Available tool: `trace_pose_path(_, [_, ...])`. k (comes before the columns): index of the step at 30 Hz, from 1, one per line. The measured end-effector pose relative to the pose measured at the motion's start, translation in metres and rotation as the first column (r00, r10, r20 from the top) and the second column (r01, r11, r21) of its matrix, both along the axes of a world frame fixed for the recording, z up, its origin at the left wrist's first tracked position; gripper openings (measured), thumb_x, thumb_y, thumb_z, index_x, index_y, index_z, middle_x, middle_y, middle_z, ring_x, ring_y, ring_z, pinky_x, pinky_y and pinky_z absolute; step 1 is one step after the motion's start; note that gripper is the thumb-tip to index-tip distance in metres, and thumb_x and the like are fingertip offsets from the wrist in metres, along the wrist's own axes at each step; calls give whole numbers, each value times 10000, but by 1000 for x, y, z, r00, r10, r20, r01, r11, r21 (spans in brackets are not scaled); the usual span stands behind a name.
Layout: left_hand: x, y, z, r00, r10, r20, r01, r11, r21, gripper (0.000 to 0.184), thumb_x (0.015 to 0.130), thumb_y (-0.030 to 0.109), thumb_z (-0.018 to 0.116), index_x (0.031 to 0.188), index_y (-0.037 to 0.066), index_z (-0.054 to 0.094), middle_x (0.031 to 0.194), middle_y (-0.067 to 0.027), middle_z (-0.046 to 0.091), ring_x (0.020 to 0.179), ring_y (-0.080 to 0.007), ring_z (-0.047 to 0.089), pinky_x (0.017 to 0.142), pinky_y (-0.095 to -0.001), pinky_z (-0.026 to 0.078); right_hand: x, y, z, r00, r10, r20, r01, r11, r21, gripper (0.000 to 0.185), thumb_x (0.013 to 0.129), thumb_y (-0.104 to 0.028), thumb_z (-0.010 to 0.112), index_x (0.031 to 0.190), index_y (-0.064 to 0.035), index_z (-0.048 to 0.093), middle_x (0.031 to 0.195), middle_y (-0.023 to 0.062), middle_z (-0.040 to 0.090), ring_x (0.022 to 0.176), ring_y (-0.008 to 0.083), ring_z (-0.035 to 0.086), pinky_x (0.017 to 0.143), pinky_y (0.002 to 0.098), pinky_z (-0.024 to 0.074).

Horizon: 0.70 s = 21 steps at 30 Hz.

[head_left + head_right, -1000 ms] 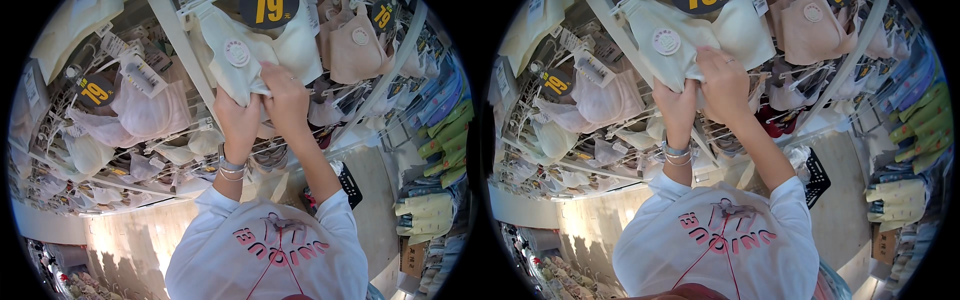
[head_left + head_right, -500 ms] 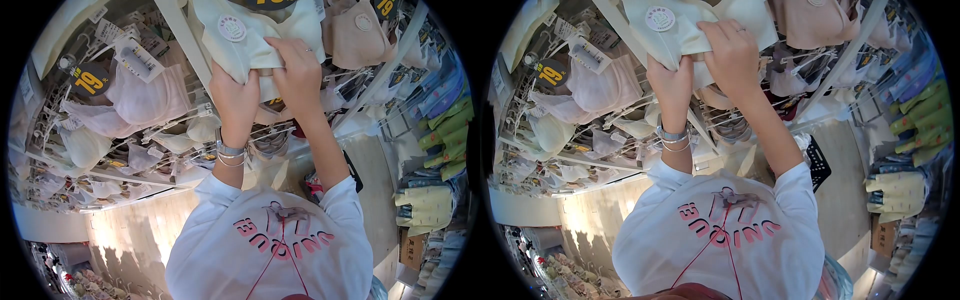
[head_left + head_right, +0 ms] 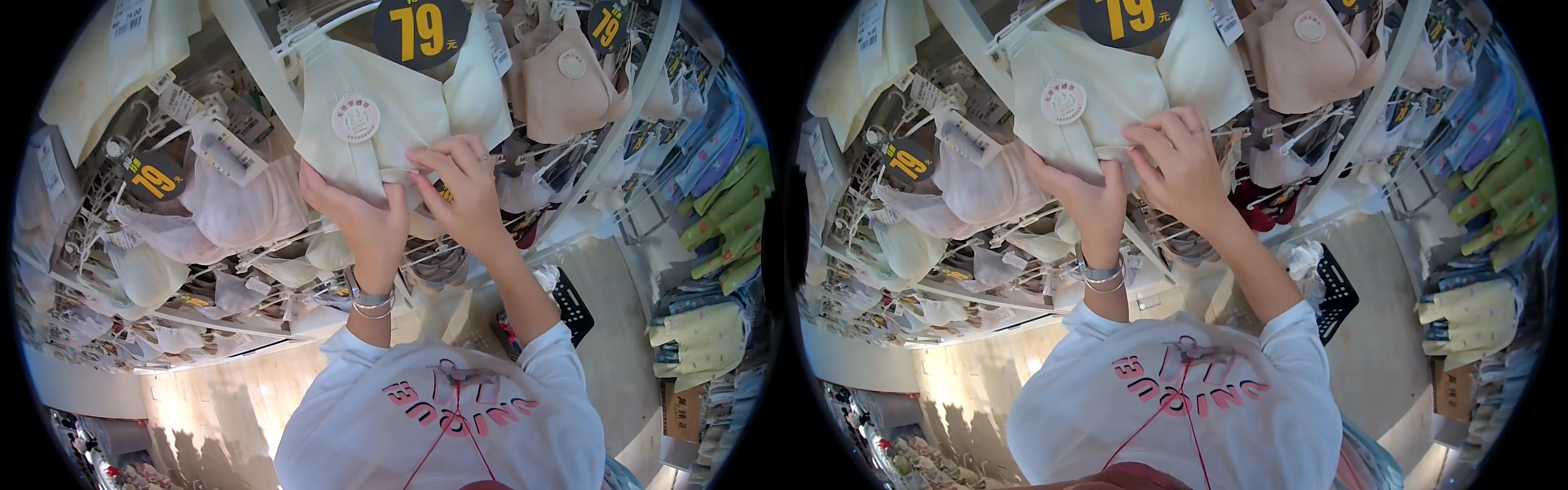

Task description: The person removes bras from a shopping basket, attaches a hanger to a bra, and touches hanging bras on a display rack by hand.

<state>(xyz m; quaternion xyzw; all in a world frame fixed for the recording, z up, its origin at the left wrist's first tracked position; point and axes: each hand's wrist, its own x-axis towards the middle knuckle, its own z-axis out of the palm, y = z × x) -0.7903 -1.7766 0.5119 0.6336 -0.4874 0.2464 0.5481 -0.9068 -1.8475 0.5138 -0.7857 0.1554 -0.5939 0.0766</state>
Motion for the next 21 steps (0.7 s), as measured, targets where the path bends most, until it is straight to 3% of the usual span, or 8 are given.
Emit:
trace_pose_path(6, [-4,0,7,988,-151,-41,151,988,-6,914,644,11,536,1419,-88,61,1377,-282,200,1316,-429,194,1105,-493,114,0,-12,1,999,41,-8,-41,999,18,156,738,-6,672,885,-36,629,868,76,584,853,276,528,741,363,435])
trace_pose_path(15, [8,-4,-4,929,-351,-120,335,932,-137,942,618,-6,492,1440,-65,37,1462,-225,144,1387,-338,135,1132,-414,84,0,-9,3,992,116,45,-118,992,43,92,746,-45,655,828,-46,614,829,67,565,833,279,521,726,366,443])
trace_pose_path(18, [8,-4,-5,873,-434,-223,397,897,-193,946,611,-17,481,1450,-47,45,1480,-209,139,1396,-317,138,1133,-402,99,-1,-3,-1,981,158,116,-165,985,50,97,729,-52,672,816,-60,630,833,51,564,834,269,522,717,360,444])
trace_pose_path(21, [3,-6,-2,839,-486,-245,427,867,-257,946,604,-20,471,1458,-32,64,1483,-205,157,1390,-313,161,1131,-395,115,-4,6,-4,986,147,81,-144,989,-39,109,721,-95,689,821,-78,650,901,27,568,887,255,510,761,366,429])
